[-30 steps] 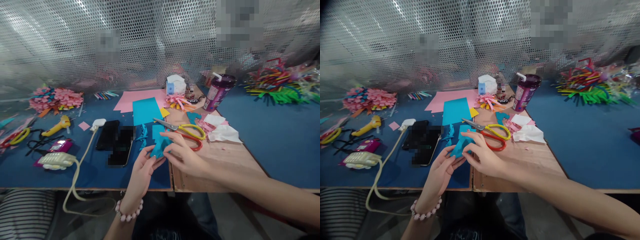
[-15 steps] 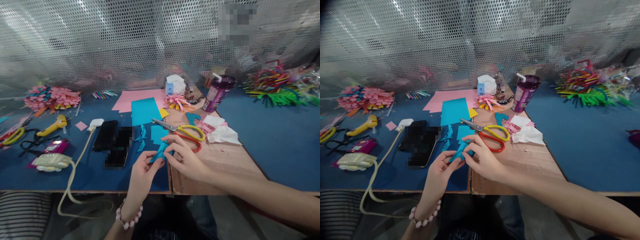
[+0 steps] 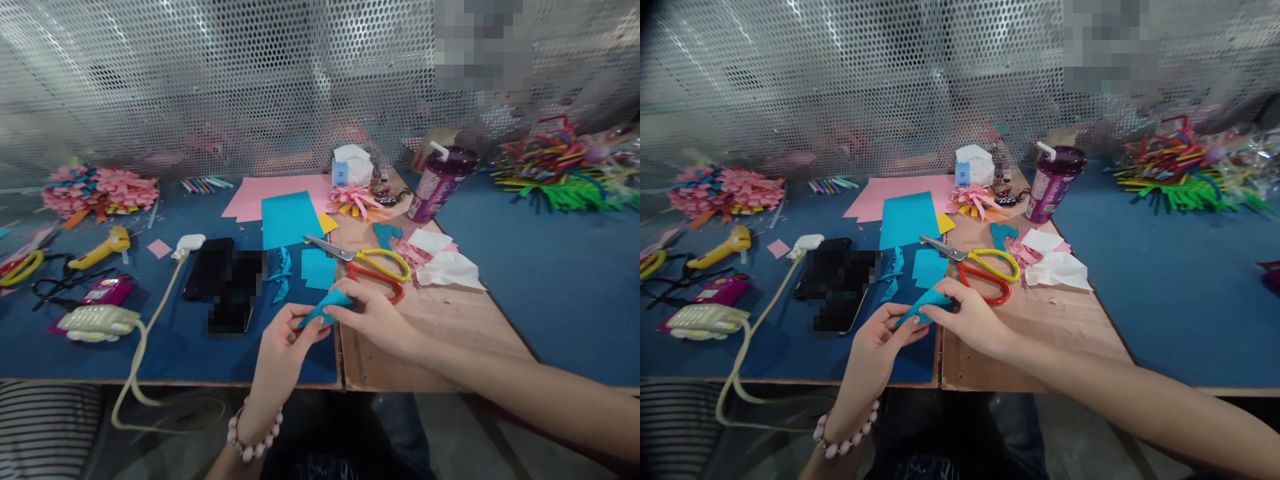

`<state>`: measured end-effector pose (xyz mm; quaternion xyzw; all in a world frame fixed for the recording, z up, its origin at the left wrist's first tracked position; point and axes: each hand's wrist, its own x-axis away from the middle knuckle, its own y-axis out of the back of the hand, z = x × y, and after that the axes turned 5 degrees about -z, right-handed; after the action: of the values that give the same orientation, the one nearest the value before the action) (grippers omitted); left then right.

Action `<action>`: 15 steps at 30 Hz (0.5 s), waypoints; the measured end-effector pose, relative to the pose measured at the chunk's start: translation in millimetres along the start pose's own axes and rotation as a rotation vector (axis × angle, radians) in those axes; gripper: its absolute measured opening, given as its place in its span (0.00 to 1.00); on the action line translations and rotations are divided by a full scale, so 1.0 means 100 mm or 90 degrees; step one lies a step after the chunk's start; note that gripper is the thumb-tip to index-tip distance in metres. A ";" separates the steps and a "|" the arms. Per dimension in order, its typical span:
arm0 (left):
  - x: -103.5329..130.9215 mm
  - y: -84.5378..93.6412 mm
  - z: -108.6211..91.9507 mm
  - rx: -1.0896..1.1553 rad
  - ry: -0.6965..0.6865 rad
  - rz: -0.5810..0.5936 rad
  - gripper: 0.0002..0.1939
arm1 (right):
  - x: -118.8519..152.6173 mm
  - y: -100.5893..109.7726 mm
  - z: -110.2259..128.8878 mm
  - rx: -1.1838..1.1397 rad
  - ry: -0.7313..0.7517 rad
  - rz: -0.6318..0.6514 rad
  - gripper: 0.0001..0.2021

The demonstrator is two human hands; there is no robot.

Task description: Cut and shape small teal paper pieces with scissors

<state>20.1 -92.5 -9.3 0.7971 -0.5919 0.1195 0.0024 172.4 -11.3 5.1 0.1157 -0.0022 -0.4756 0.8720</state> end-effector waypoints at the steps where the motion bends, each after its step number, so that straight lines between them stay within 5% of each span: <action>1: 0.00 0.00 0.00 0.001 0.003 -0.005 0.13 | 0.00 0.00 0.00 0.000 0.003 -0.005 0.06; 15: -0.01 0.02 0.04 0.045 -0.009 -0.070 0.14 | 0.02 0.00 0.01 -0.010 0.001 -0.021 0.08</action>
<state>18.4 -92.7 -14.2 0.8287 -0.5428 0.1347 -0.0232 173.1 -13.0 5.6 0.1092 0.0037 -0.4897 0.8650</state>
